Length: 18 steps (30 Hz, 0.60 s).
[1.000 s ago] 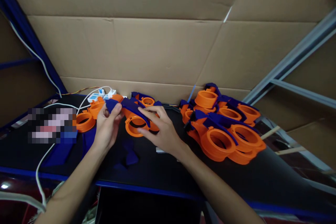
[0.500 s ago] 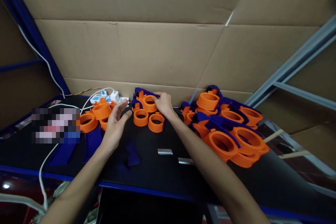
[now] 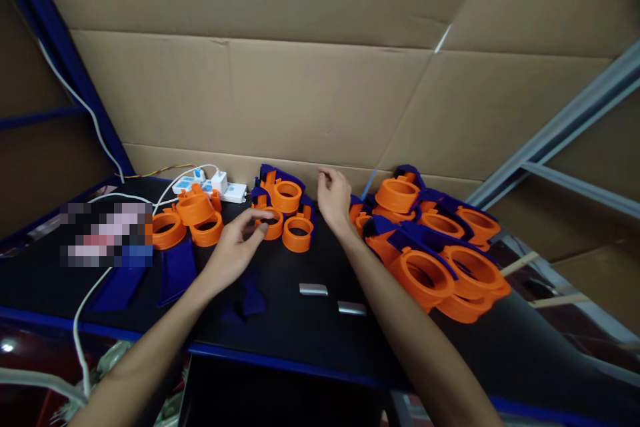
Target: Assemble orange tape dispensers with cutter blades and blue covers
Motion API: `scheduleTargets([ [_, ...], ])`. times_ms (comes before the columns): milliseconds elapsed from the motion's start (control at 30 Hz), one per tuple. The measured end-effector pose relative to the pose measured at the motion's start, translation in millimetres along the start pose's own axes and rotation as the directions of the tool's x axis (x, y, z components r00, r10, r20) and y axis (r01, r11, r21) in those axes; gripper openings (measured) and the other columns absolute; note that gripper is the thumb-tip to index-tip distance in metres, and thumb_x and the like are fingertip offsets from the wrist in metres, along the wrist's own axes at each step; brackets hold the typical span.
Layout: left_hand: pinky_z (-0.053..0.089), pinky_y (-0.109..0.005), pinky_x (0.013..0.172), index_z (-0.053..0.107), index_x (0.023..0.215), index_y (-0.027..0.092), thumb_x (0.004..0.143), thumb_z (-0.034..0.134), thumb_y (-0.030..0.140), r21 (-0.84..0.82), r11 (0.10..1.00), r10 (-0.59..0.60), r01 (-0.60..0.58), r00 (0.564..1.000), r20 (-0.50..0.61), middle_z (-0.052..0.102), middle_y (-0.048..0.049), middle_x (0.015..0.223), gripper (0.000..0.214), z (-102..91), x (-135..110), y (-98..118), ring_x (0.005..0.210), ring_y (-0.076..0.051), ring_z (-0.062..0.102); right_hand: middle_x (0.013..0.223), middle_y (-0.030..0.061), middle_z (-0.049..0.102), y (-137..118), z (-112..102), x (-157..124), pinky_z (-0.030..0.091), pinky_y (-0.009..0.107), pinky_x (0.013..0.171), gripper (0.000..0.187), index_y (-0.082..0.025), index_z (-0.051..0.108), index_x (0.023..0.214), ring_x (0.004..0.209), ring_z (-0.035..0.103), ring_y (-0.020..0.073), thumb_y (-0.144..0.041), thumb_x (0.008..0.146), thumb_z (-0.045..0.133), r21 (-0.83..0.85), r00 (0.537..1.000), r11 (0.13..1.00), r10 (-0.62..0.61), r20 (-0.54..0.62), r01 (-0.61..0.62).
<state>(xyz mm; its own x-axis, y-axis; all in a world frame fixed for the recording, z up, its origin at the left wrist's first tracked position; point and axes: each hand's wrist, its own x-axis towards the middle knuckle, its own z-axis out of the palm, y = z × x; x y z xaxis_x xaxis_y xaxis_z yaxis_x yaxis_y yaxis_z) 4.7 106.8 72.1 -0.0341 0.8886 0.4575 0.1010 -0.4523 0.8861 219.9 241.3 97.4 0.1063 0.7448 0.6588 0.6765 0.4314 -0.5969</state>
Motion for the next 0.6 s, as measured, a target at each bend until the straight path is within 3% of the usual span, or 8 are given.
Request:
scheduleTargets([
  [100,0.053,-0.032,0.077,0.077,0.089,0.023,0.085,0.069,0.020,0.105,0.990,0.101,-0.093,0.993,-0.066,0.077,-0.0033,0.091,0.010,-1.8,-1,2,0.084,-0.021,0.072,0.120,0.0108,0.072,-31,-1,-8,0.045,0.038,0.106,0.029,-0.018,0.070,0.116,0.118,0.061,0.0231,-0.021,0.099,0.046,0.037,0.991,0.991,-0.131,-0.002,0.131],
  [167,0.051,-0.030,0.068,0.074,0.085,0.021,0.087,0.064,0.019,0.157,0.970,0.213,-0.185,0.959,-0.187,0.074,-0.0022,0.083,0.010,-7.1,-2,5,0.074,-0.018,0.068,0.116,0.0063,0.073,-57,7,-16,0.047,0.033,0.100,0.027,-0.021,0.070,0.113,0.111,0.064,0.0197,-0.019,0.098,0.048,0.084,0.962,0.965,-0.256,0.093,0.249],
  [233,0.050,-0.029,0.064,0.069,0.086,0.021,0.092,0.055,0.020,0.198,0.931,0.360,-0.306,0.861,-0.359,0.068,-0.0009,0.080,0.014,-13.7,-4,9,0.069,-0.016,0.064,0.118,0.0055,0.072,-83,22,-25,0.050,0.031,0.094,0.028,-0.022,0.068,0.117,0.106,0.066,0.0187,-0.017,0.099,0.047,0.173,0.846,0.897,-0.442,0.298,0.407],
  [333,0.047,-0.029,0.060,0.060,0.084,0.022,0.093,0.053,0.022,0.282,0.828,0.555,-0.484,0.641,-0.530,0.060,0.0014,0.077,0.012,-20.1,-8,14,0.064,-0.014,0.056,0.131,0.0032,0.068,-119,56,-36,0.050,0.031,0.096,0.033,-0.025,0.062,0.129,0.115,0.064,0.0183,-0.016,0.099,0.050,0.282,0.618,0.805,-0.584,0.527,0.521],
  [367,0.047,-0.029,0.059,0.060,0.081,0.022,0.092,0.055,0.022,0.307,0.797,0.597,-0.520,0.600,-0.532,0.059,0.0014,0.076,0.012,-20.5,-10,14,0.063,-0.014,0.056,0.136,0.0021,0.065,-129,68,-40,0.050,0.031,0.097,0.035,-0.026,0.059,0.131,0.119,0.062,0.0186,-0.017,0.098,0.053,0.305,0.557,0.792,-0.595,0.579,0.529],
  [433,0.049,-0.031,0.059,0.063,0.077,0.022,0.089,0.059,0.021,0.342,0.749,0.658,-0.567,0.577,-0.484,0.062,0.0003,0.072,0.012,-19.1,-12,13,0.063,-0.016,0.059,0.134,0.0007,0.066,-144,90,-44,0.052,0.030,0.094,0.036,-0.027,0.060,0.127,0.117,0.063,0.0197,-0.018,0.093,0.063,0.321,0.468,0.776,-0.597,0.651,0.543],
  [500,0.051,-0.032,0.059,0.065,0.077,0.021,0.087,0.061,0.018,0.380,0.695,0.718,-0.610,0.566,-0.405,0.065,-0.0008,0.070,0.012,-16.1,-13,10,0.063,-0.017,0.063,0.122,0.0017,0.070,-153,106,-46,0.053,0.030,0.086,0.023,-0.025,0.064,0.116,0.106,0.067,0.0200,-0.018,0.095,0.061,0.305,0.438,0.770,-0.588,0.680,0.560],
  [600,0.053,-0.034,0.062,0.066,0.080,0.021,0.086,0.060,0.015,0.429,0.636,0.771,-0.641,0.521,-0.366,0.066,-0.0012,0.074,0.011,-12.7,-11,9,0.066,-0.017,0.065,0.111,0.0049,0.071,-156,114,-44,0.052,0.031,0.080,0.014,-0.020,0.065,0.106,0.095,0.067,0.0202,-0.016,0.098,0.055,0.271,0.466,0.780,-0.571,0.676,0.564],
])
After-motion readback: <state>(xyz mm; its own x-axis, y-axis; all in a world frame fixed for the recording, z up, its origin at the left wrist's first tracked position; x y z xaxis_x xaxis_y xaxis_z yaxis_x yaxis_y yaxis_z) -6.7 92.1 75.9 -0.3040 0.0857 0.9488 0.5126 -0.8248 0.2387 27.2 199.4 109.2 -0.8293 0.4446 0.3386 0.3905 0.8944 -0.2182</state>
